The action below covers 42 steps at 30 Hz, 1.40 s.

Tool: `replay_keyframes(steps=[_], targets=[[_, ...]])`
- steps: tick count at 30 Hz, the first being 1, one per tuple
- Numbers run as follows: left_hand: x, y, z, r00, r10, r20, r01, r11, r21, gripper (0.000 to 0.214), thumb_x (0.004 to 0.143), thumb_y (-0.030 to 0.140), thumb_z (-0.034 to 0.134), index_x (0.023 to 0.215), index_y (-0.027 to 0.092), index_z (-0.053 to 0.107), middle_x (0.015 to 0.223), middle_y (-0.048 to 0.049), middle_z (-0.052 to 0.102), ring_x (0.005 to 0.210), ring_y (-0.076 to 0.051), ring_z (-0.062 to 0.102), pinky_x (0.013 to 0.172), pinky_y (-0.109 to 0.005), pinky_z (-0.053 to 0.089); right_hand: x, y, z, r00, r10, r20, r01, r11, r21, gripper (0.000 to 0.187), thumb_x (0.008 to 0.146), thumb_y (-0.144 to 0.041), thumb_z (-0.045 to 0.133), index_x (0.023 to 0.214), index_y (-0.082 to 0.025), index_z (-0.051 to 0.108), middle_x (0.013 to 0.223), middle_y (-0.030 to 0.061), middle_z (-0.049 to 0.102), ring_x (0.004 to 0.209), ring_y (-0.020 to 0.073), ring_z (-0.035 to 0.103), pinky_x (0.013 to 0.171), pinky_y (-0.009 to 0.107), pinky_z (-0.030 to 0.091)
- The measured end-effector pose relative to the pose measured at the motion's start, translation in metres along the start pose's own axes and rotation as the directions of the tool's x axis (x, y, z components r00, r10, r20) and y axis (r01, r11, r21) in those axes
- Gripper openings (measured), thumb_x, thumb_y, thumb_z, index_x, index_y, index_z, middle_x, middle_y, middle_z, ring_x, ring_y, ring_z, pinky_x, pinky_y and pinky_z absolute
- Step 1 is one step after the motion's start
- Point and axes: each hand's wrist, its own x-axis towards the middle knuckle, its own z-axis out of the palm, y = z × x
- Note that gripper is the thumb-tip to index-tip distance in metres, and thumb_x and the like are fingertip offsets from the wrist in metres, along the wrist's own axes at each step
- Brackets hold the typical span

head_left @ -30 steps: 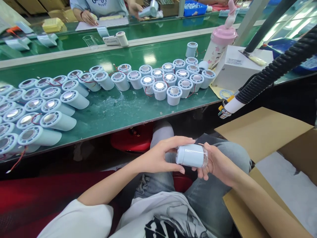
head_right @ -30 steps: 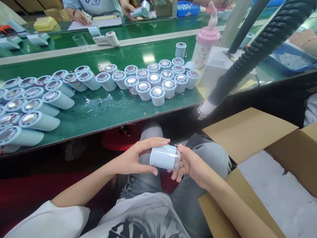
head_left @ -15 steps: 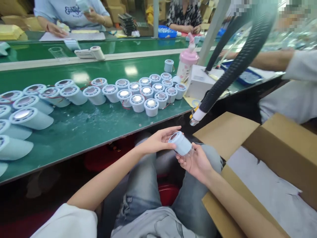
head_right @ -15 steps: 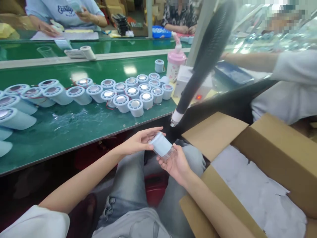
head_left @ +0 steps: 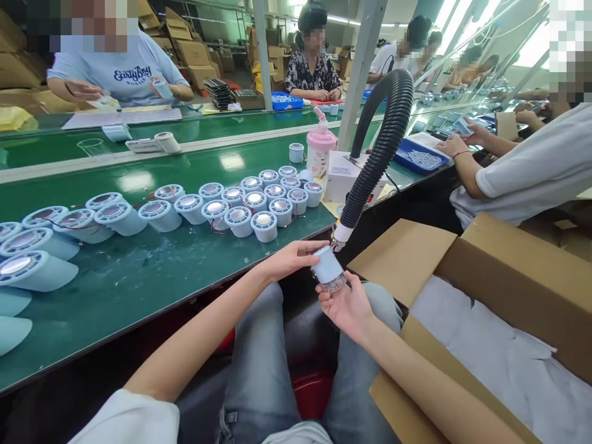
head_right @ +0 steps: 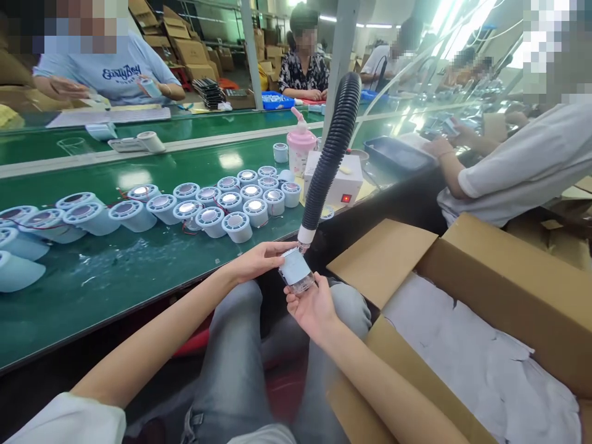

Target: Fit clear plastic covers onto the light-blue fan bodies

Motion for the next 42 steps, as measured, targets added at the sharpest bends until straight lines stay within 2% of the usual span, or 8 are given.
replay_keyframes(steps=[5,9,16,23,28,31,35,42], targets=[[-0.006,0.000,0.001,1.000,-0.009,0.004,0.009,1.000,0.022,0.069,0.068,0.038,0.082,0.129,0.016,0.059,0.130,-0.0143,0.062,0.116,-0.028,0.058,0.096,-0.038,0.044,-0.002,0.001,0.000,0.999,-0.017,0.027,0.018,0.999,-0.032,0.042,0.096,-0.041,0.030,0.090,-0.012,0.060,0.069,0.0091,0.058,0.050,0.0133,0.048,0.042,0.020,0.043],[-0.012,-0.001,0.001,1.000,0.023,0.008,-0.023,1.000,0.019,0.063,0.068,0.031,0.083,0.124,0.014,0.061,0.129,-0.0149,0.061,0.117,-0.025,0.058,0.099,-0.037,0.043,-0.005,0.001,0.001,0.999,-0.020,0.044,0.024,0.995,-0.098,0.047,0.099,-0.041,0.025,0.089,-0.013,0.061,0.069,0.0082,0.059,0.048,0.0120,0.048,0.041,0.018,0.041],[-0.045,-0.004,0.006,0.993,0.102,0.052,-0.102,0.995,-0.002,0.063,0.061,0.014,0.085,0.116,0.019,0.054,0.133,-0.0151,0.056,0.120,-0.023,0.056,0.099,-0.037,0.045,-0.015,0.007,-0.002,0.999,0.001,0.048,0.012,0.964,-0.265,0.052,0.102,-0.045,0.025,0.089,-0.012,0.064,0.062,0.0078,0.064,0.048,0.0111,0.052,0.044,0.017,0.041],[-0.071,0.003,0.010,0.986,0.164,0.007,-0.163,0.974,0.154,0.062,0.063,0.009,0.083,0.115,0.019,0.048,0.132,-0.0157,0.056,0.122,-0.024,0.055,0.097,-0.037,0.047,-0.019,0.008,-0.003,0.999,-0.008,0.040,0.021,0.936,-0.351,0.050,0.102,-0.043,0.025,0.085,-0.015,0.063,0.062,0.0057,0.065,0.048,0.0107,0.055,0.043,0.015,0.039],[-0.079,-0.002,0.016,0.990,0.139,0.024,-0.141,0.965,0.222,0.066,0.062,0.011,0.084,0.117,0.021,0.050,0.137,-0.0148,0.053,0.127,-0.027,0.051,0.105,-0.043,0.041,-0.017,0.009,-0.008,0.997,0.068,0.041,-0.046,0.919,-0.391,0.051,0.101,-0.045,0.027,0.083,-0.013,0.063,0.055,0.0089,0.064,0.040,0.0109,0.050,0.039,0.016,0.035],[-0.072,-0.005,0.014,0.993,0.112,0.027,-0.115,0.983,0.141,0.066,0.061,0.011,0.085,0.117,0.021,0.050,0.136,-0.0146,0.054,0.123,-0.026,0.054,0.101,-0.041,0.044,-0.015,0.009,-0.009,0.994,0.099,0.046,-0.077,0.935,-0.347,0.053,0.101,-0.046,0.025,0.086,-0.012,0.064,0.056,0.0092,0.063,0.041,0.0104,0.049,0.040,0.016,0.035],[-0.039,-0.004,0.008,0.998,0.061,-0.010,-0.061,0.997,0.046,0.059,0.065,0.025,0.084,0.115,0.016,0.054,0.130,-0.0164,0.059,0.115,-0.026,0.059,0.093,-0.036,0.047,-0.008,0.004,-0.007,0.993,0.100,0.066,-0.083,0.970,-0.227,0.062,0.101,-0.046,0.016,0.082,-0.010,0.063,0.055,0.0064,0.057,0.037,0.0073,0.038,0.036,0.014,0.029],[0.014,0.000,0.003,0.998,0.006,0.059,-0.010,0.997,0.071,0.055,0.067,0.035,0.082,0.113,0.010,0.064,0.115,-0.0143,0.068,0.101,-0.023,0.063,0.092,-0.035,0.045,0.003,-0.001,-0.003,0.998,0.012,0.059,-0.009,0.999,-0.043,0.059,0.100,-0.041,0.011,0.081,-0.013,0.059,0.058,0.0048,0.054,0.042,0.0099,0.039,0.036,0.016,0.034]])
